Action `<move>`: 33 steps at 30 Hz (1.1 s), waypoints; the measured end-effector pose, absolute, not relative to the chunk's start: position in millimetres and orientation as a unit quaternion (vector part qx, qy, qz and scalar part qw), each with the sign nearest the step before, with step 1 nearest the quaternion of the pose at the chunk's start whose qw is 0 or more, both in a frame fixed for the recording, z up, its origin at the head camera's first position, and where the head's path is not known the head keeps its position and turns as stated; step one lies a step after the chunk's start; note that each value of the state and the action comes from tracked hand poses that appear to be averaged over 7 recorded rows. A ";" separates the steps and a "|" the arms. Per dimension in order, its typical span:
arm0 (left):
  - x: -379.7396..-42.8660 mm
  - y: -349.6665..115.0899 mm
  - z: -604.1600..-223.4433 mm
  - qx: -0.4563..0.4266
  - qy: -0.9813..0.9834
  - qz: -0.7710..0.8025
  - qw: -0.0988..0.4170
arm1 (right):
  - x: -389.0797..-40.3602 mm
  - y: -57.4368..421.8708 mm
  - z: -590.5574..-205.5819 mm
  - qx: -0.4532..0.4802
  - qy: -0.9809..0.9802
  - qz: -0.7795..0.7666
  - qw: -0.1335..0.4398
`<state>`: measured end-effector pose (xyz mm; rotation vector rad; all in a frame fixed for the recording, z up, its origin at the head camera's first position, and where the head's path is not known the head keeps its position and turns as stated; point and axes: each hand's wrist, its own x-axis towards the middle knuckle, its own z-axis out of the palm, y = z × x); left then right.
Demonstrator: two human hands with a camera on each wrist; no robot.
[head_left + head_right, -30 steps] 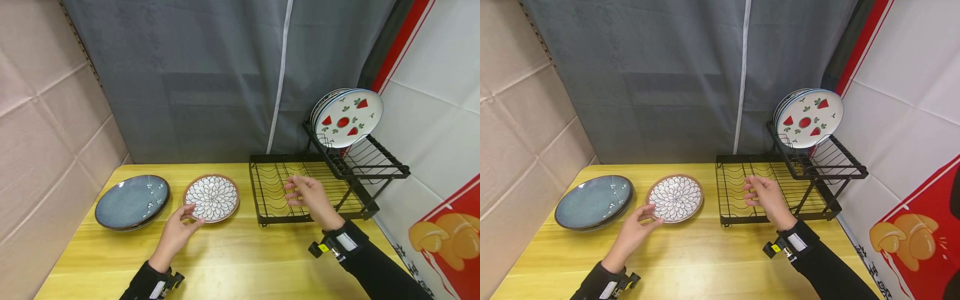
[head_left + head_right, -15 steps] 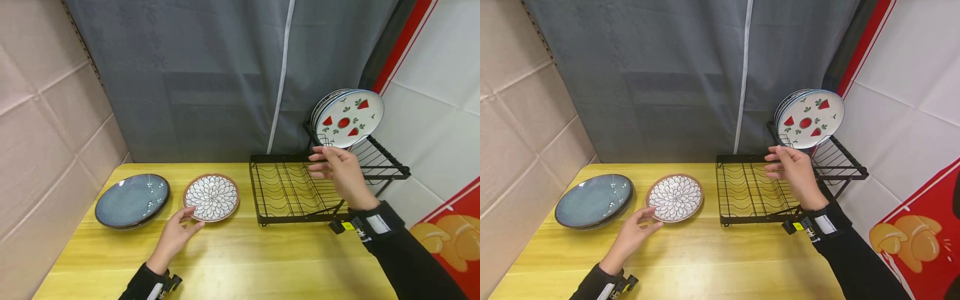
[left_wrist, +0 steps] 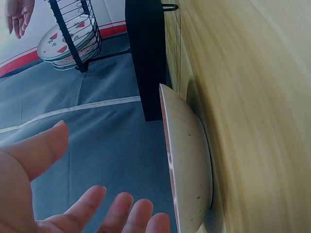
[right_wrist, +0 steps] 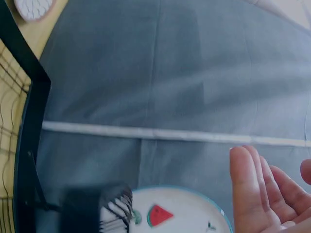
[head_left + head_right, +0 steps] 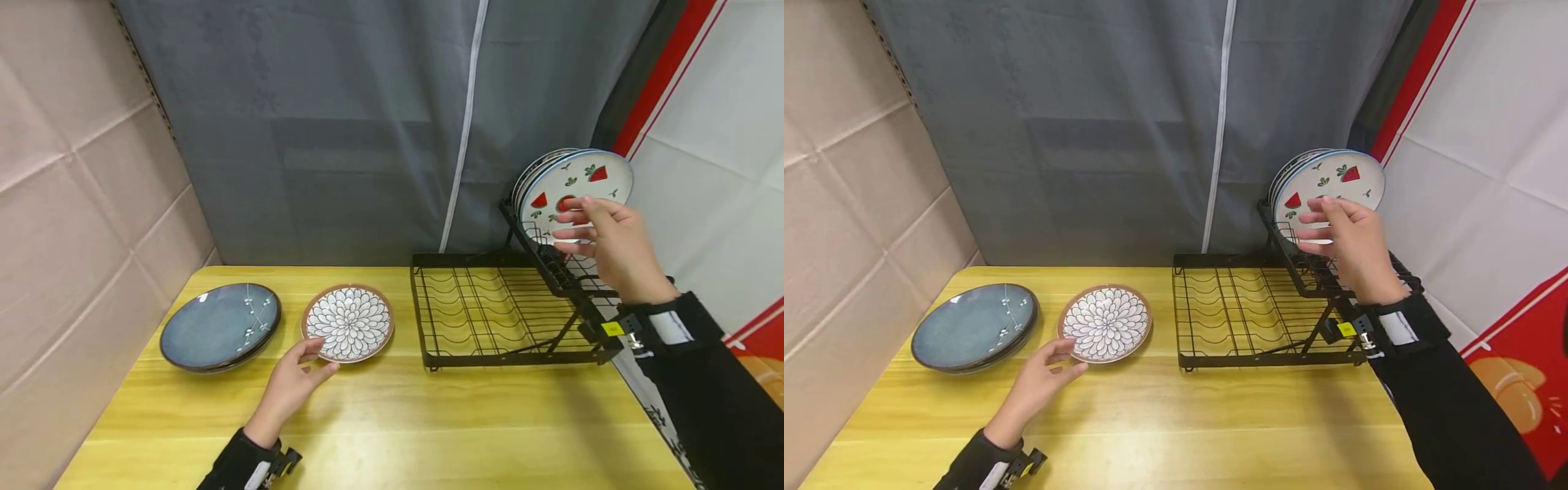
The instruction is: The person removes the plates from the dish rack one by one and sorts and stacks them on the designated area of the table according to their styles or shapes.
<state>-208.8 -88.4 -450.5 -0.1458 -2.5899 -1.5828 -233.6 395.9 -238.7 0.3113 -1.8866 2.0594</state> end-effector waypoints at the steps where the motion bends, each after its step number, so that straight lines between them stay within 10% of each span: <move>1: -208.5 -88.6 -450.8 -0.048 -0.852 -0.519 0.050 | -236.5 400.0 -236.5 0.103 -0.656 0.730 0.161; 25: -206.6 -87.7 -455.3 -0.043 -0.845 -0.531 0.056 | -295.6 479.7 -196.3 -0.051 -0.611 0.769 0.180; 33: -208.8 -85.0 -454.4 -0.043 -0.843 -0.534 0.057 | -318.8 492.7 -199.8 -0.072 -0.620 0.735 0.267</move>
